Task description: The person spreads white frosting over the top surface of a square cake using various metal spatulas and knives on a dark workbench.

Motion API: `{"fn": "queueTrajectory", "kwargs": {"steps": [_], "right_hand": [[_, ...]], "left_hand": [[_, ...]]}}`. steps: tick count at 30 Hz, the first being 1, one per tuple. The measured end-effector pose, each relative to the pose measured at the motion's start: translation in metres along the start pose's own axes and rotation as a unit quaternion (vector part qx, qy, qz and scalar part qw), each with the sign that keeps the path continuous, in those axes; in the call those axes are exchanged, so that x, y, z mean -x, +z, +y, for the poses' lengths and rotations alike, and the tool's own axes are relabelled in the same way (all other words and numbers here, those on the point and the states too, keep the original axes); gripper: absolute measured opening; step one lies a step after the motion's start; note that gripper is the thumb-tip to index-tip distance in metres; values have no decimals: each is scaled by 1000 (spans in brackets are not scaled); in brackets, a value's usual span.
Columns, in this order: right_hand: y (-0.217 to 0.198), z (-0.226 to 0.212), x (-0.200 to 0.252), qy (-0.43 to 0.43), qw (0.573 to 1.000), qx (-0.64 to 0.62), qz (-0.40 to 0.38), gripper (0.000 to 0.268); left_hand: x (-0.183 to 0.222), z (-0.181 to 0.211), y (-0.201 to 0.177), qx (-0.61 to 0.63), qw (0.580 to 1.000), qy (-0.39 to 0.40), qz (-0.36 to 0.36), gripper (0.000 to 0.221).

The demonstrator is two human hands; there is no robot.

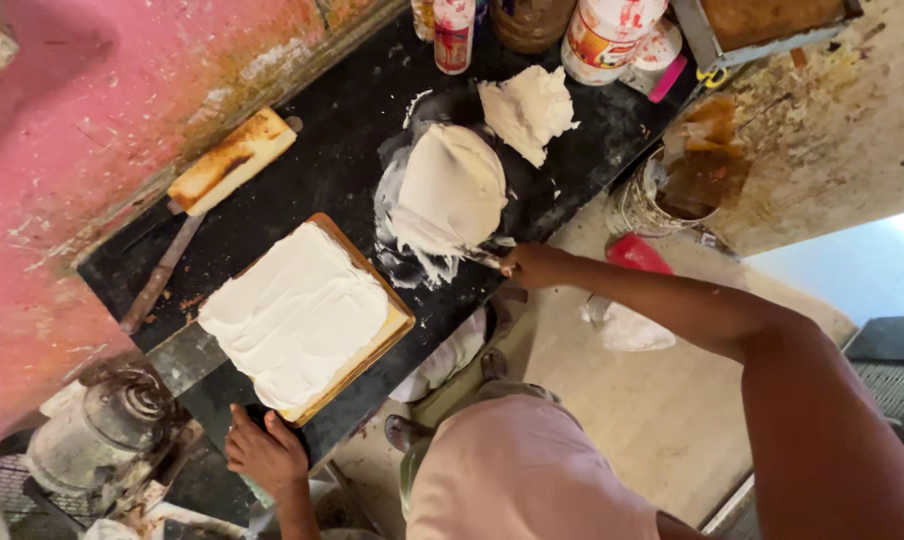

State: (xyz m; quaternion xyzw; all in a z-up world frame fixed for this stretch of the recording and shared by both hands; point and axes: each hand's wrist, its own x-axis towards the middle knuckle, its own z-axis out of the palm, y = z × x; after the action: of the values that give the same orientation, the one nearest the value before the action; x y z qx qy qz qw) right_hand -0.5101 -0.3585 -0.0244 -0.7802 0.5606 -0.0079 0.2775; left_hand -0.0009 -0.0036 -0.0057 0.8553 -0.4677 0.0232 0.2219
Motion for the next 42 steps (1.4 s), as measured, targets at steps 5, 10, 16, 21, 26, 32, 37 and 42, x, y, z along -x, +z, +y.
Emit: {"fn": "queueTrajectory", "kwargs": {"steps": [5,10,16,21,26,32,37,42], "right_hand": [[1,-8,41,-35,984,116,129,17],[11,-37,128,-85,986,-130,67,30],[-23,10,104,-157,944,-165,240,34],[-45,28,63,80,952,-259,144,44],[-21,56,34,25,966,-176,187,40],[92,24,101,-63,954,-158,248,47],[144,-71,178,-39,958,-207,194,45],[105,-100,229,144,826,-544,-38,44]], "left_hand": [[5,-5,1,-22,1000,17,0,68],[0,0,1,-18,1000,7,3,65],[6,-4,-3,-25,999,21,-1,65],[2,-3,2,-40,999,27,4,63],[7,0,0,-38,999,28,10,63],[3,8,-8,-18,999,28,-5,63],[3,7,-9,-26,999,38,-11,63],[1,5,-6,-22,999,47,4,63]]}}
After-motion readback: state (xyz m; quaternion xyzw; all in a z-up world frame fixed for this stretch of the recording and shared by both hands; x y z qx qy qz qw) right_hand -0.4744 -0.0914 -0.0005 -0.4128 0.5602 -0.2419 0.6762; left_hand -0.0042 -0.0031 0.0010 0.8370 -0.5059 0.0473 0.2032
